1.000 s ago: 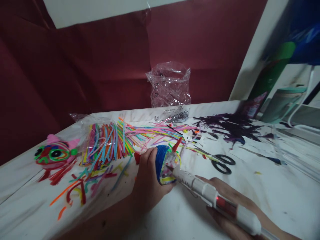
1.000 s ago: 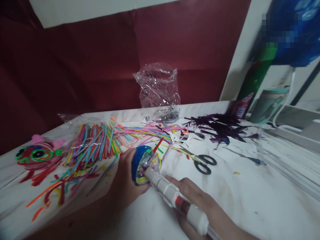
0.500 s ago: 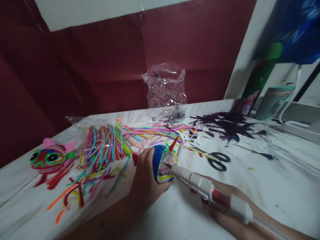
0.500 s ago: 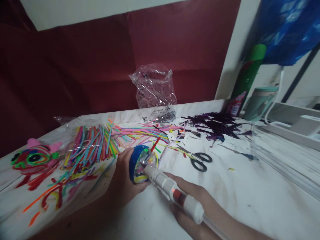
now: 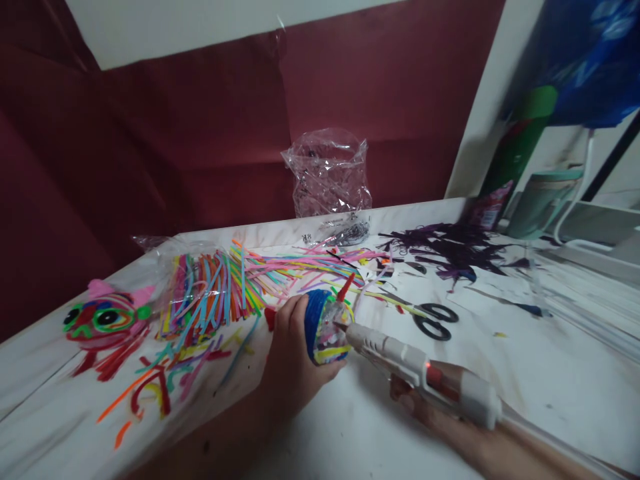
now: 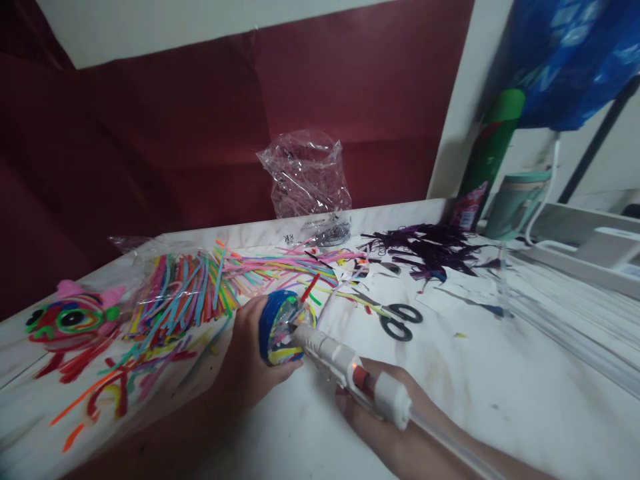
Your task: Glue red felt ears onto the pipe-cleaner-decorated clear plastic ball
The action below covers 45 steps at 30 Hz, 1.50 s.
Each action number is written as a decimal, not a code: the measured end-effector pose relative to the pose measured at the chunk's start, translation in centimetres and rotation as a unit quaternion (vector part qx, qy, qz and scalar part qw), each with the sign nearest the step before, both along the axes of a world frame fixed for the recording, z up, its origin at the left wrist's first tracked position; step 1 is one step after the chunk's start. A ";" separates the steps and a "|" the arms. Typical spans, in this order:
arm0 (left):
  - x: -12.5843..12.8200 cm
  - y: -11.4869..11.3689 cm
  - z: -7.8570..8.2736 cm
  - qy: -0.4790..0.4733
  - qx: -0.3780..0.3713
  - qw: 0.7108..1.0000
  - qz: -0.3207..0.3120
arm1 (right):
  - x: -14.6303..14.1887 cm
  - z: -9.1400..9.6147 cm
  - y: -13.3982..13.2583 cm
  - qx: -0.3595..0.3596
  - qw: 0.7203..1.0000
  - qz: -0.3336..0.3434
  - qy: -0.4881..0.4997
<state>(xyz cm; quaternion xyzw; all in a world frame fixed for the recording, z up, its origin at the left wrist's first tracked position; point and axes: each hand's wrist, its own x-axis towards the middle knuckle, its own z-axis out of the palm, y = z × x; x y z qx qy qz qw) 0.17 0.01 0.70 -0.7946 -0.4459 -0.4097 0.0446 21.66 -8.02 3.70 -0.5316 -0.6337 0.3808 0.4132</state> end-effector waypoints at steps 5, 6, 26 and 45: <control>0.2 -0.1 0.1 0.008 0.013 1.000 -0.001 | -0.3 -0.4 -0.3 0.055 0.997 -0.005 -0.048; 0.2 -0.1 0.1 0.010 0.014 1.000 0.001 | -0.3 -0.4 -0.3 0.062 0.996 -0.004 -0.056; 0.4 -0.3 0.2 0.001 0.004 1.000 0.003 | -0.4 -0.1 -0.3 0.071 0.989 -0.021 -0.129; 0.2 -0.1 0.0 0.003 0.012 1.000 -0.004 | -0.1 -0.2 -0.3 0.097 0.990 -0.043 -0.092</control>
